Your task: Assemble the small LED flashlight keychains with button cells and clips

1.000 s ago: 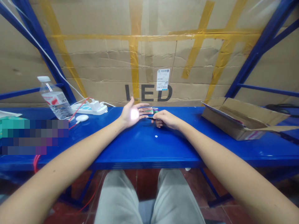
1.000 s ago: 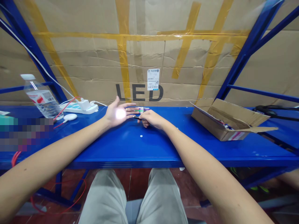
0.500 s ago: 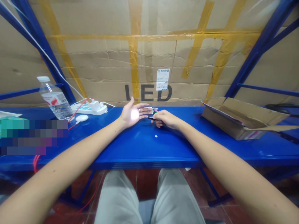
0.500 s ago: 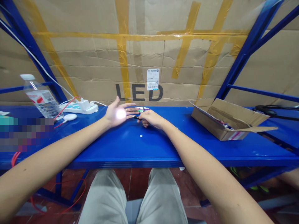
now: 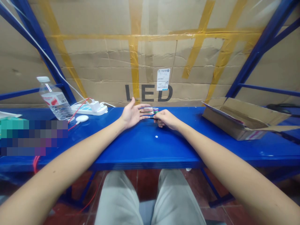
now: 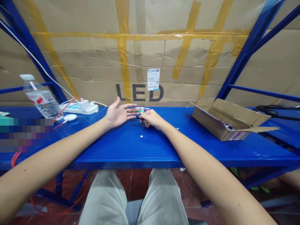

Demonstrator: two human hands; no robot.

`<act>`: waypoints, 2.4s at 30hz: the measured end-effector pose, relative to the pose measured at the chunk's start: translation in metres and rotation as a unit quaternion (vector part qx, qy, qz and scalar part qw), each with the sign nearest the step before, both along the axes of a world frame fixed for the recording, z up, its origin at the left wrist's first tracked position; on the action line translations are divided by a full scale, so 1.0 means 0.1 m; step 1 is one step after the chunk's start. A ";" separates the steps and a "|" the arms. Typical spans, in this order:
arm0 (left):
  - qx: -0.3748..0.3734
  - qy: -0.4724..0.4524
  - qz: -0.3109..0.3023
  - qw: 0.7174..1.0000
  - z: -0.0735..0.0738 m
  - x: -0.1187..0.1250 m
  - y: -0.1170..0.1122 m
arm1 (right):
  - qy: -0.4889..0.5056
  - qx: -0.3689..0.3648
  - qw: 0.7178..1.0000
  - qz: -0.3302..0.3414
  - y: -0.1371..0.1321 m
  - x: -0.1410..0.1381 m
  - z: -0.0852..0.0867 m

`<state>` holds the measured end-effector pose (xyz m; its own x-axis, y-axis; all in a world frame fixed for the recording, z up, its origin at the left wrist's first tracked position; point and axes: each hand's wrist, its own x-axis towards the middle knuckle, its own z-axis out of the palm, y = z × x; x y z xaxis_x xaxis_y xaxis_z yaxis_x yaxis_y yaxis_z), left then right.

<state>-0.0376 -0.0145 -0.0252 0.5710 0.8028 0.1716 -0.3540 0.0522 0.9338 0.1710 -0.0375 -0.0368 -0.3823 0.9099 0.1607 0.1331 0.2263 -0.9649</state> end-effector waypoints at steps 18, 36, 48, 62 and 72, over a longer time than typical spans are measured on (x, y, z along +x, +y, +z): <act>0.001 0.003 -0.005 1.000 -0.01 0.00 0.00 | 0.013 -0.027 1.000 0.003 -0.01 0.00 0.03; 0.031 0.024 0.009 0.999 -0.01 0.01 0.01 | -0.011 -0.006 0.999 0.033 0.01 0.02 0.01; 0.355 0.304 0.119 0.876 -0.15 0.07 -0.04 | -0.165 0.150 0.975 0.003 0.10 0.10 0.01; 0.423 0.481 0.112 0.759 -0.07 -0.02 -0.04 | -0.333 0.149 0.931 0.003 0.17 0.32 0.04; 0.423 0.496 0.076 0.754 -0.08 -0.08 0.06 | -0.396 0.204 0.895 0.005 0.14 0.28 0.04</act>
<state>-0.0460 -0.0088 -0.0336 0.6684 0.7141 0.2082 0.5989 -0.6826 0.4188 0.1991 -0.0236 -0.0323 -0.5315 0.8331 0.1533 0.7349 0.5435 -0.4056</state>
